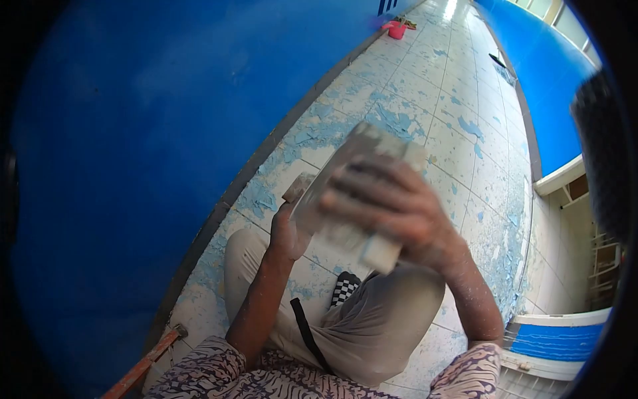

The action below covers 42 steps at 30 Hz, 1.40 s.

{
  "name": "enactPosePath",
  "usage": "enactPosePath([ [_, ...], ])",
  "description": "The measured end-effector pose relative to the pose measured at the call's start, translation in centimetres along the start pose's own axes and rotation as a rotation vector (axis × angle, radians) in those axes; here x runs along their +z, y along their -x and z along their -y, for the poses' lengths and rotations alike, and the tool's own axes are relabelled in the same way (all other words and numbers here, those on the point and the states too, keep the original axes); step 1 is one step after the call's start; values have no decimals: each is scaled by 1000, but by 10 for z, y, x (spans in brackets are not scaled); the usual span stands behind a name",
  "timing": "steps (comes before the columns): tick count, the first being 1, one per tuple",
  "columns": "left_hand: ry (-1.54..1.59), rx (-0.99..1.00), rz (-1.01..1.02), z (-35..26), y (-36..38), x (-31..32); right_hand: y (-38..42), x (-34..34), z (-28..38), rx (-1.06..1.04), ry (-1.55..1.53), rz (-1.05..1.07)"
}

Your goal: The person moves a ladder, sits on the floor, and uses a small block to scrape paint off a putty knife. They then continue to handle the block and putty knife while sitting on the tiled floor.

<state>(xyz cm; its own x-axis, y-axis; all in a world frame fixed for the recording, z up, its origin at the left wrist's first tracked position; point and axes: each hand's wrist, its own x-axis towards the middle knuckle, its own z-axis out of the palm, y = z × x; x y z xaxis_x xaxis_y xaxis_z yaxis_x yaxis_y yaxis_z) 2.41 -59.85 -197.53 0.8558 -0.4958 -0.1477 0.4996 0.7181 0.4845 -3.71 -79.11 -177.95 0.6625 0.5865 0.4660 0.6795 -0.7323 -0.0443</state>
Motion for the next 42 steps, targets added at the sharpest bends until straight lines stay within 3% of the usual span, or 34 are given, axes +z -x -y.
enactPosePath([
  [3, 214, -106, 97, -24, 4, 29, 5, 21, 7, -288, 89, 191],
  [4, 269, -94, 218, -34, 10, 40, 3, 20, 10, -282, 20, 278],
  [6, 342, -49, 363, -49, 21, 53, 3, 27, 4, -246, 39, 257],
  [9, 232, 49, 184, -55, 46, 74, 0, 29, 3, -150, 149, 146],
  [11, 299, 26, 231, -54, 50, 71, 1, 31, 10, -188, 165, 78],
  [13, 542, 5, 472, -56, 50, 71, -8, 21, 25, -410, 155, 181],
  [14, 581, -97, 500, -63, 50, 68, -13, 26, 22, -396, 129, 108],
  [15, 575, -108, 504, -64, 52, 71, -19, 32, 16, -374, 109, 31],
  [17, 469, 55, 232, -64, 55, 79, -22, 44, 8, -298, 122, -21],
  [18, 594, 14, 389, -62, 56, 70, -25, 46, 7, -245, 125, -65],
  [22, 695, 18, 372, -69, 64, 46, -32, 40, 25, -581, 102, 99],
  [25, 635, 101, 317, -66, 73, 42, -55, 47, -3, -405, 27, -45],
  [27, 679, 105, 297, -68, 76, 39, -56, 51, 9, -353, 47, 13],
  [29, 717, 43, 387, -76, 72, 20, -48, 73, 39, -659, 68, 0],
  [30, 553, 132, 384, -77, 71, 18, -49, 73, 40, -698, 45, 40],
  [31, 552, 143, 369, -76, 73, 16, -55, 70, 30, -706, 28, 37],
  [33, 637, 122, 330, -78, 77, 33, -71, 60, 5, -375, -92, -131],
  [34, 645, 195, 204, -78, 82, 61, -66, 60, 12, -386, -104, -129],
  [35, 647, 216, 211, -78, 79, 54, -60, 60, 21, -442, -60, -113],
  [37, 858, -21, 537, -79, 68, 35, -53, 58, 31, -543, 33, -93],
  [38, 613, 121, 508, -81, 63, 40, -53, 50, 36, -698, 102, -37],
  [39, 608, 117, 488, -81, 63, 43, -53, 51, 32, -689, 84, -42],
  [41, 683, 41, 508, -84, 58, 56, -61, 51, 11, -459, -21, -274],
  [42, 598, 111, 260, -81, 62, 76, -62, 53, 5, -376, -33, -285],
])
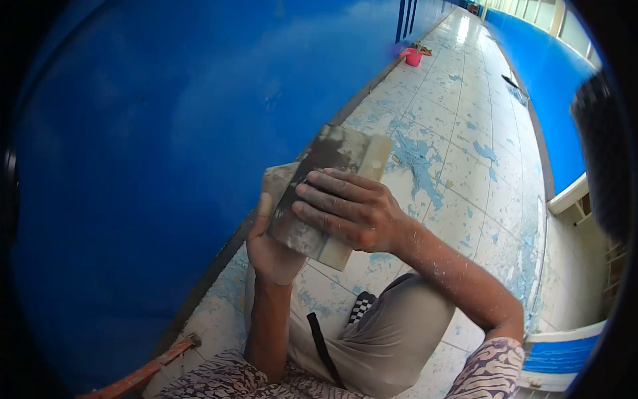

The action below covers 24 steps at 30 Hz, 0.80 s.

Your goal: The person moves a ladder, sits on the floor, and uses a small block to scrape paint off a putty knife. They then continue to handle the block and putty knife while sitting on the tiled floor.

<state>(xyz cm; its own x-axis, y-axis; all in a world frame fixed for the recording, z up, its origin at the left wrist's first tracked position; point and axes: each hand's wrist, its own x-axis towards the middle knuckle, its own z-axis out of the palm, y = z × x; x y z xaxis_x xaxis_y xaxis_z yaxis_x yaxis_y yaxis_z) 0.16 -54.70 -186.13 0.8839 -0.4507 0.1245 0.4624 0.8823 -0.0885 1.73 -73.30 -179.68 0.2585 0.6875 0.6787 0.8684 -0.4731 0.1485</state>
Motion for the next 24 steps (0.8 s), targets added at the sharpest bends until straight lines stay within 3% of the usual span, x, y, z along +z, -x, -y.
enactPosePath([
  [1, 12, 12, 9, 1, -3, -5, 2, -3, 5, -15, -3, 12],
  [3, 327, -301, 300, -3, -9, -14, 3, -10, 29, -156, 90, 131],
  [4, -19, -114, 163, -4, -17, -12, 1, -12, 35, -298, 101, 227],
  [5, -21, -117, 148, -3, -17, -13, 2, -11, 32, -286, 92, 224],
  [7, 308, -305, 297, -2, -21, -14, 0, -7, 7, -132, 147, 32],
  [8, -23, -86, 161, 7, -21, 0, 3, -5, -1, 23, 83, -42],
  [9, -14, -74, 173, 9, -22, -5, 8, -4, -2, 6, 83, -33],
  [11, 300, -261, 215, 7, -23, -17, 18, -2, 9, -86, 132, 65],
  [12, 309, -310, 265, 3, -28, -18, 17, -4, 17, -202, 78, 146],
  [13, 316, -360, 315, 0, -33, -18, 19, -1, 15, -192, 72, 144],
  [15, 82, -279, 449, -8, -46, -26, 18, 1, -5, -207, 12, 111],
  [16, -26, -180, 239, -10, -40, -22, 15, -4, -9, -126, 38, 80],
  [19, -171, -112, 143, -5, -32, -16, 20, -3, -6, -100, 73, 80],
  [21, -185, -179, 179, -15, -30, -24, 18, -1, 0, -101, 79, 119],
  [24, -391, -164, 54, -23, -28, -35, 23, 10, 2, -31, -24, 195],
])
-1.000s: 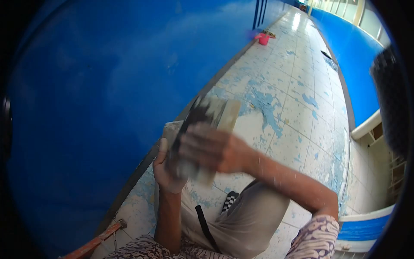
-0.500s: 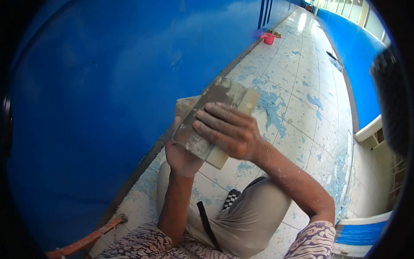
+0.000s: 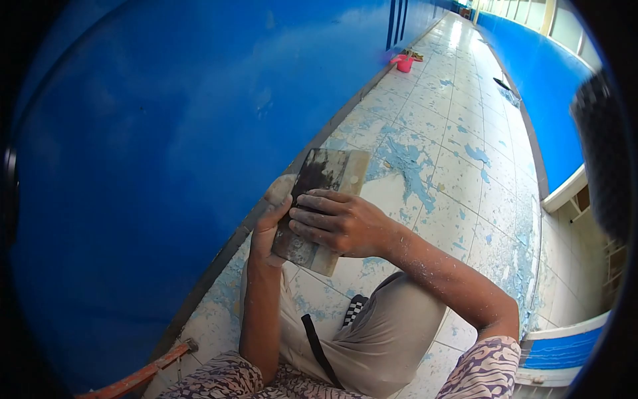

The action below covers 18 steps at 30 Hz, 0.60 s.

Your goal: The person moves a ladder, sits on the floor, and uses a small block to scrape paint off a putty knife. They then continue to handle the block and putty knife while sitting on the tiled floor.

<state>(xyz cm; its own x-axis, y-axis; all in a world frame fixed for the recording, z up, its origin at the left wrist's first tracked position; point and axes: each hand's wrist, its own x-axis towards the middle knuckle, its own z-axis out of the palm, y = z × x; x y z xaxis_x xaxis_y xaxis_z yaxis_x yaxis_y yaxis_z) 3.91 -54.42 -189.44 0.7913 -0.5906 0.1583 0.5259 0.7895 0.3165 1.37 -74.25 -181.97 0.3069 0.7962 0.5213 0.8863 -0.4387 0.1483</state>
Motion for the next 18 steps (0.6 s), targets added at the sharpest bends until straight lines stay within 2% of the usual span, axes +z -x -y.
enactPosePath([
  [1, -72, -10, -55, -2, 1, -3, 1, -1, -1, 8, 9, -2],
  [3, -148, -29, -103, 1, -1, -4, -1, -6, -4, 167, -43, 197],
  [4, -208, 35, -190, 5, -3, -3, 0, -10, -8, 174, -34, 193],
  [5, -268, 99, -275, 8, -7, -3, 5, -16, -17, 362, -19, 199],
  [6, -270, 90, -268, 13, -8, -8, 12, -22, -26, 551, -8, 205],
  [7, -307, 124, -309, 20, -10, -18, 33, -17, -43, 674, -178, 128],
  [8, -341, 157, -351, 26, -11, -29, 44, -18, -51, 883, -478, 66],
  [9, -334, 146, -351, 33, -9, -42, 53, -16, -54, 1085, -785, 1],
  [11, -497, 71, -340, 51, -6, -63, 90, 22, -46, 1366, -1128, -132],
  [13, -600, 35, -348, 77, -2, -88, 121, 75, -17, 1453, -1172, -241],
  [15, -613, -72, -364, 103, 6, -111, 140, 134, 12, 1517, -1185, -747],
  [18, -627, -195, -352, 128, 10, -129, 172, 162, 32, 1720, -1157, -849],
])
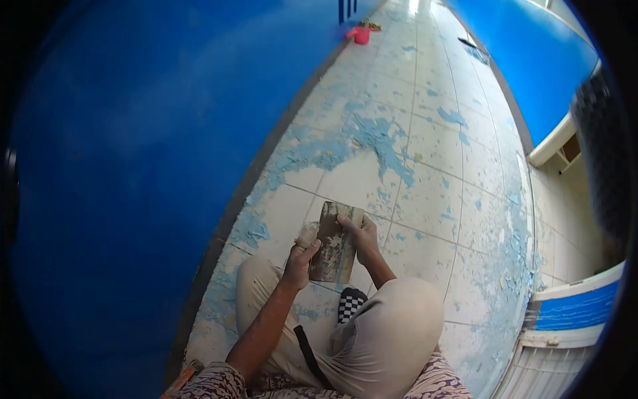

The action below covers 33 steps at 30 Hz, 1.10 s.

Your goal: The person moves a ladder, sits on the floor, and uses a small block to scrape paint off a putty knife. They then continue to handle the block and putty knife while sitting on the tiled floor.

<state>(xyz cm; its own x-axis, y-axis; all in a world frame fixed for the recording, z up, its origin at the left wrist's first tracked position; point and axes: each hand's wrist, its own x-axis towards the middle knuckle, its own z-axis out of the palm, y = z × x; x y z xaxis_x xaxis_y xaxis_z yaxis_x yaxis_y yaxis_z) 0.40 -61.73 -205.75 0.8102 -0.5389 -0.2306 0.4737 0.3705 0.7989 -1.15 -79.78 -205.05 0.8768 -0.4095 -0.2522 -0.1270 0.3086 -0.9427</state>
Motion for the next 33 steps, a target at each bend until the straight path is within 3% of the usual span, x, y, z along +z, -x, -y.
enactPosePath([
  [3, 263, -176, 171, 24, -18, -10, 11, -22, -25, 29, -128, -119],
  [7, 363, -287, 203, 41, -33, -26, 20, -39, -65, 72, 130, -128],
  [13, 345, -228, 104, 37, -29, -27, 7, -31, -58, 110, 8, -239],
  [15, 456, -226, 123, 32, -29, -35, 14, -20, -60, 20, 380, -97],
  [17, 466, -218, 127, 36, -30, -34, -1, -24, -52, 15, 410, -75],
  [19, 486, -203, 132, 39, -28, -35, -10, -28, -39, 213, 36, -178],
  [21, 485, -220, 77, 40, -27, -33, -3, -26, -56, 21, 303, -174],
  [23, 506, -218, 95, 38, -28, -35, 7, -20, -62, 21, 391, -123],
  [25, 605, -243, 149, 41, -29, -40, -4, -22, -62, 52, 375, -163],
  [26, 544, -188, 115, 46, -32, -38, -17, -23, -59, 81, 49, -229],
  [27, 544, -187, 115, 47, -29, -40, -19, -30, -55, 133, 17, -218],
  [30, 544, -227, 108, 41, -27, -43, 3, -28, -88, -116, 518, -207],
  [33, 564, -259, 116, 48, -28, -48, -3, -31, -75, 11, 565, -233],
])
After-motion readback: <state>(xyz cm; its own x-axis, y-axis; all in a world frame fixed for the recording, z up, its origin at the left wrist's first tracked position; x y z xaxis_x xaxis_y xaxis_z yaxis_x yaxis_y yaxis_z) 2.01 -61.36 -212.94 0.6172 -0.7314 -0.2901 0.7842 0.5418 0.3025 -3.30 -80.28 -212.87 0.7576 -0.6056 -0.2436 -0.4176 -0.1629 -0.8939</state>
